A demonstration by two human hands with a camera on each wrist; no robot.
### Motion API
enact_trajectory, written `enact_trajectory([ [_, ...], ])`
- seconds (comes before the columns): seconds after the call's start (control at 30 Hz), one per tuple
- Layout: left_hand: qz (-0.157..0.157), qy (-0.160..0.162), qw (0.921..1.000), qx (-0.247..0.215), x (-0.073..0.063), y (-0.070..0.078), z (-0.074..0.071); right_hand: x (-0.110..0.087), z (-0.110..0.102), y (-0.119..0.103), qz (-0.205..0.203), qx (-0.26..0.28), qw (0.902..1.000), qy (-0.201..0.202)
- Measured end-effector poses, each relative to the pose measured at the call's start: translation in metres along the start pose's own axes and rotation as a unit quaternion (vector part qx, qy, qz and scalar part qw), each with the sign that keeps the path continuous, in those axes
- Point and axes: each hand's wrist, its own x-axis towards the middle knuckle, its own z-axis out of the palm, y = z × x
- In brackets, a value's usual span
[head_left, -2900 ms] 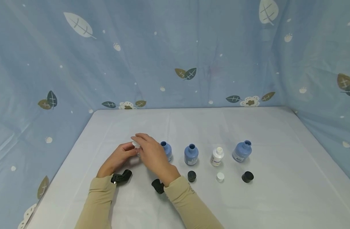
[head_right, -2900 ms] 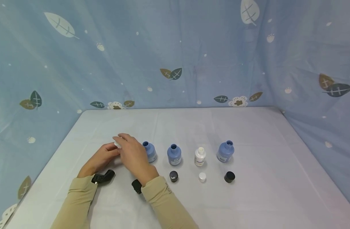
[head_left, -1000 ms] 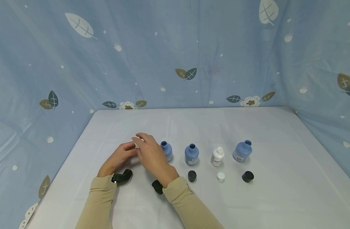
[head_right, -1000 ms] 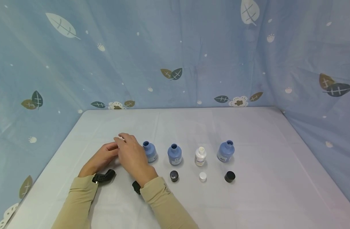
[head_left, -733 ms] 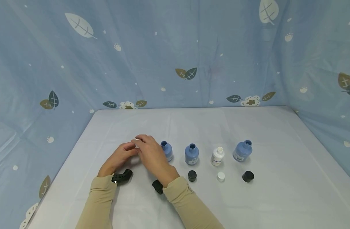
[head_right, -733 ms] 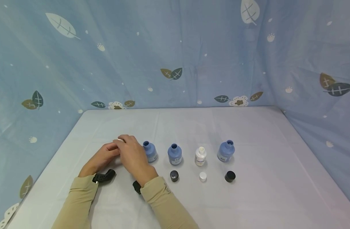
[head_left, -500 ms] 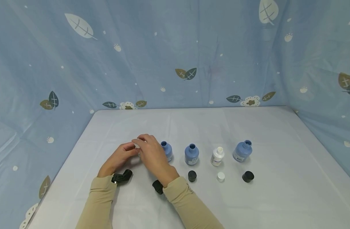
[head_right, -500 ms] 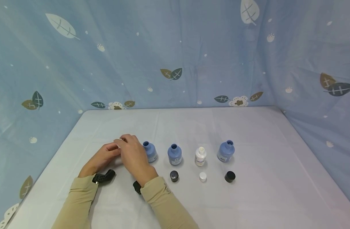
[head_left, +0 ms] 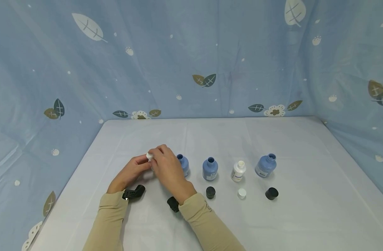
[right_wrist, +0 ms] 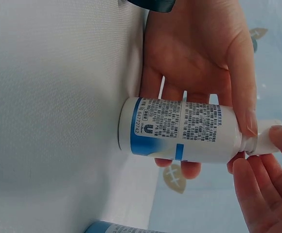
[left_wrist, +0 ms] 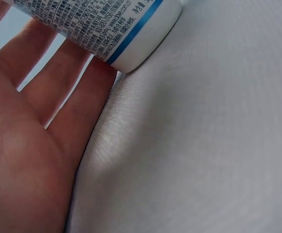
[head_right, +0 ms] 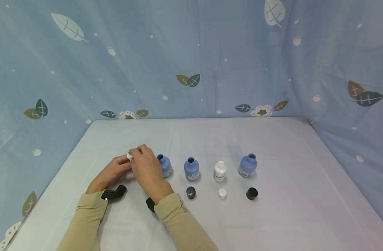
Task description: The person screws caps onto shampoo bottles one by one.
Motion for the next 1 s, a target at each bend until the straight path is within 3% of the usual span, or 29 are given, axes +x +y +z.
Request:
enact_trajectory([
  [0.27,0.006,0.006,0.9998,0.017,-0.0002,0.0011,-0.0004,0.0011,0.0007,-0.0027,0.013,-0.01,0.9999,0.003],
  [0.7,-0.006,0.012,0.9992,0.037,-0.0003,0.0027,-0.0003,-0.0007,-0.0001,-0.0021,-0.019,-0.034,0.9988,-0.028],
  [1.0,0.009,0.001,0.9997,0.023,-0.0003,0.0012,-0.0018,-0.0006,0.0017,-0.0005,-0.042,-0.025,0.9979,-0.042],
])
